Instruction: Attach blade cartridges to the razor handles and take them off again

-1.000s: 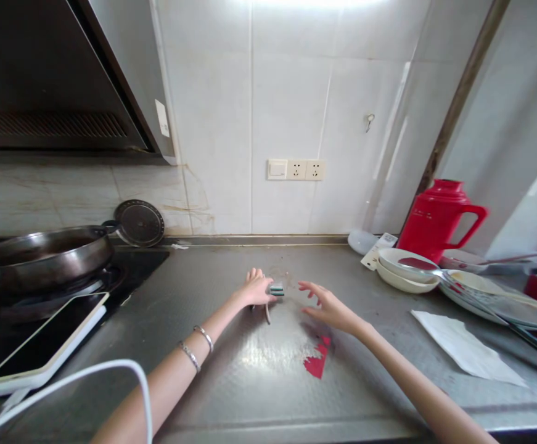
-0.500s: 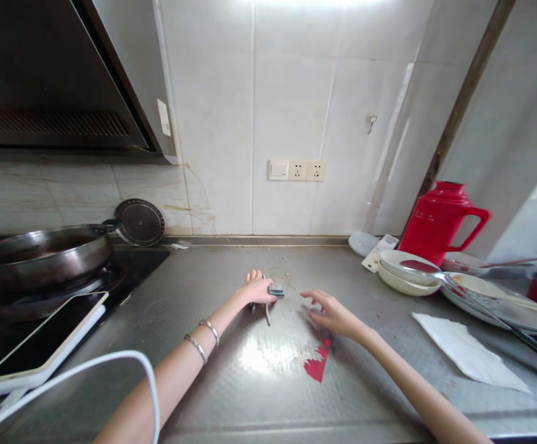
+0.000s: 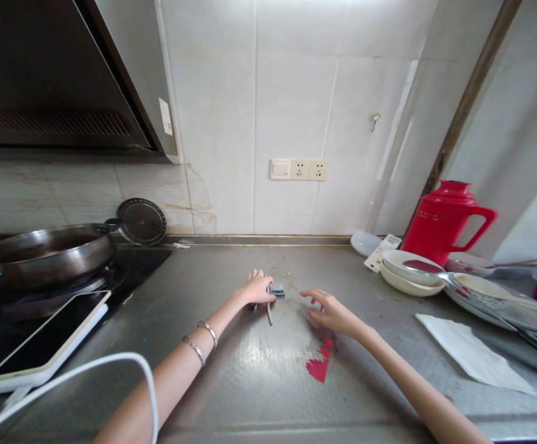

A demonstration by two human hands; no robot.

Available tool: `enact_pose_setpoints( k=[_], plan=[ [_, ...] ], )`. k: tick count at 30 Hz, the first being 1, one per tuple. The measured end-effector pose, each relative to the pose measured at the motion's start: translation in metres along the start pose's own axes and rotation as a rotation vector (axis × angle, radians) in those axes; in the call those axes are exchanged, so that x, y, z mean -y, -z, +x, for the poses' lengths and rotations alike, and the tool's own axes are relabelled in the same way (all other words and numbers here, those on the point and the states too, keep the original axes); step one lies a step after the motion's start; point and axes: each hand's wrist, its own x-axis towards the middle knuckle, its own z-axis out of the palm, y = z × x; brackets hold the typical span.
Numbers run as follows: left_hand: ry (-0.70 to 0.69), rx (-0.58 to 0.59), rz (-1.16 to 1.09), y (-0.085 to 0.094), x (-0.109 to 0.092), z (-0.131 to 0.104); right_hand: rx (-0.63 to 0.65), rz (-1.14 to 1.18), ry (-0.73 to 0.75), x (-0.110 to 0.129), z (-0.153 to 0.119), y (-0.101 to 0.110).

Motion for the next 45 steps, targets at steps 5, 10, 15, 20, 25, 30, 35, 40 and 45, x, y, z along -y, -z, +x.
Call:
enact_pose_setpoints(
  k=[5,10,15,20,25,30,35,40,45],
  plan=[
    [0.005,0.018,-0.003,0.001,0.001,0.001,-0.003,0.005,-0.01,0.0,0.002,-0.002],
    [0.017,0.019,-0.006,0.002,0.0,0.001,-0.007,0.006,0.001,0.003,0.004,-0.004],
    [0.043,0.026,-0.013,0.003,-0.002,0.002,-0.007,0.003,-0.015,0.005,0.004,-0.006],
    [0.031,-0.004,-0.046,0.003,0.002,-0.001,-0.029,-0.015,-0.003,0.003,0.005,-0.006],
    [-0.002,-0.147,-0.167,0.004,0.011,-0.004,-0.088,-0.063,-0.056,-0.006,0.013,-0.005],
    [0.108,-0.343,-0.317,0.006,0.032,-0.01,-0.127,-0.082,-0.077,-0.014,0.027,-0.005],
    [0.264,-0.389,-0.347,0.003,0.06,-0.022,-0.124,-0.18,-0.225,-0.013,0.042,-0.004],
    [0.318,-0.304,-0.357,-0.004,0.059,-0.029,-0.091,-0.268,-0.264,0.003,0.06,-0.015],
    [0.398,-0.134,-0.164,-0.003,0.026,-0.036,0.019,-0.258,-0.221,0.03,0.07,-0.039]
  ],
)
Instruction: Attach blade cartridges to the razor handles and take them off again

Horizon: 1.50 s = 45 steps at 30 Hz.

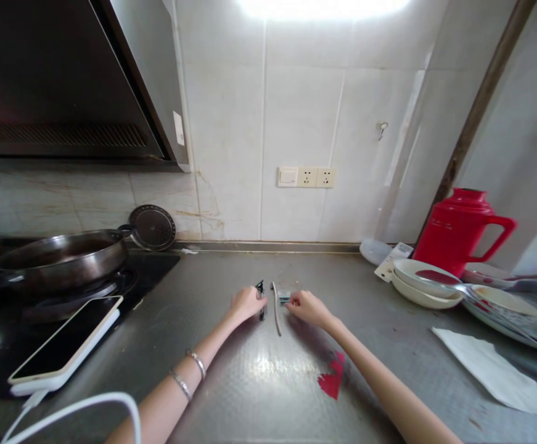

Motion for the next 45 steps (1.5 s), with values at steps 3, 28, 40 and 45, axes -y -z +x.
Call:
enact_pose_setpoints(
  k=[3,28,40,45],
  plan=[
    [0.009,0.006,0.1,0.001,-0.013,-0.009,0.025,-0.016,0.002,0.017,-0.002,-0.009],
    [-0.005,-0.027,0.117,0.006,-0.009,-0.01,-0.167,-0.279,-0.303,-0.071,0.002,0.002],
    [0.082,-0.139,0.311,0.006,0.049,0.012,-0.102,-0.357,-0.327,-0.069,0.006,0.0],
    [0.091,-0.125,0.291,0.004,0.048,0.013,-0.085,-0.35,-0.334,-0.069,0.006,0.001]
  ],
)
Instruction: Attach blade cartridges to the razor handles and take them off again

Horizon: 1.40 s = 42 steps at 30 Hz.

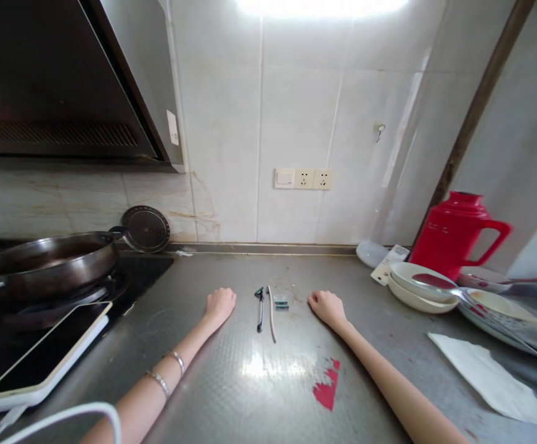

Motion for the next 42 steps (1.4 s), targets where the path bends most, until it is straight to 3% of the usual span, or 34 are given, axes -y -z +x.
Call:
enact_pose_setpoints(
  k=[26,31,35,42],
  plan=[
    [-0.049,0.017,0.02,0.007,0.001,-0.003,-0.009,-0.01,0.008,-0.002,0.0,-0.002],
    [-0.086,-0.006,0.01,0.021,-0.019,-0.01,0.001,-0.009,-0.004,-0.001,0.0,0.0],
    [-0.113,0.103,-0.098,0.03,-0.05,-0.016,-0.001,-0.008,-0.003,-0.001,0.0,0.0],
    [-0.155,0.13,-0.101,0.025,-0.081,-0.019,0.009,-0.002,-0.016,0.001,-0.002,0.003]
  ],
)
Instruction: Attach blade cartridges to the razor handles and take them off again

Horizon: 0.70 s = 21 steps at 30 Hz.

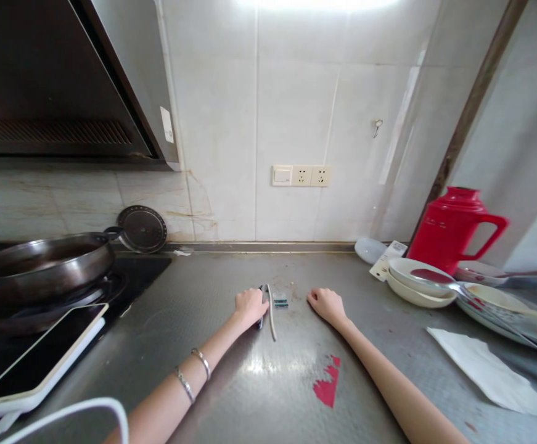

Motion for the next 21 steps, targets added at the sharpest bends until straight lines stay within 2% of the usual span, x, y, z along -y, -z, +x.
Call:
enact_pose_setpoints(
  k=[5,8,11,15,17,21],
  plan=[
    [0.01,0.004,-0.042,-0.004,0.003,0.003,-0.011,0.006,0.011,-0.001,0.0,-0.001],
    [0.009,-0.013,-0.158,0.0,0.008,0.007,-0.018,0.007,0.023,-0.001,0.001,-0.001],
    [-0.012,0.037,-0.465,0.008,0.015,0.014,-0.006,0.007,0.016,-0.001,0.001,0.0],
    [0.072,0.231,-1.042,0.019,0.023,0.019,0.003,0.013,0.002,0.001,0.0,0.0],
    [0.13,0.214,-1.233,0.02,0.027,0.02,0.0,0.012,0.002,0.0,0.0,0.0],
    [0.245,0.062,-1.456,0.013,0.032,0.021,-0.016,0.01,0.017,-0.001,0.0,-0.001]
  ],
)
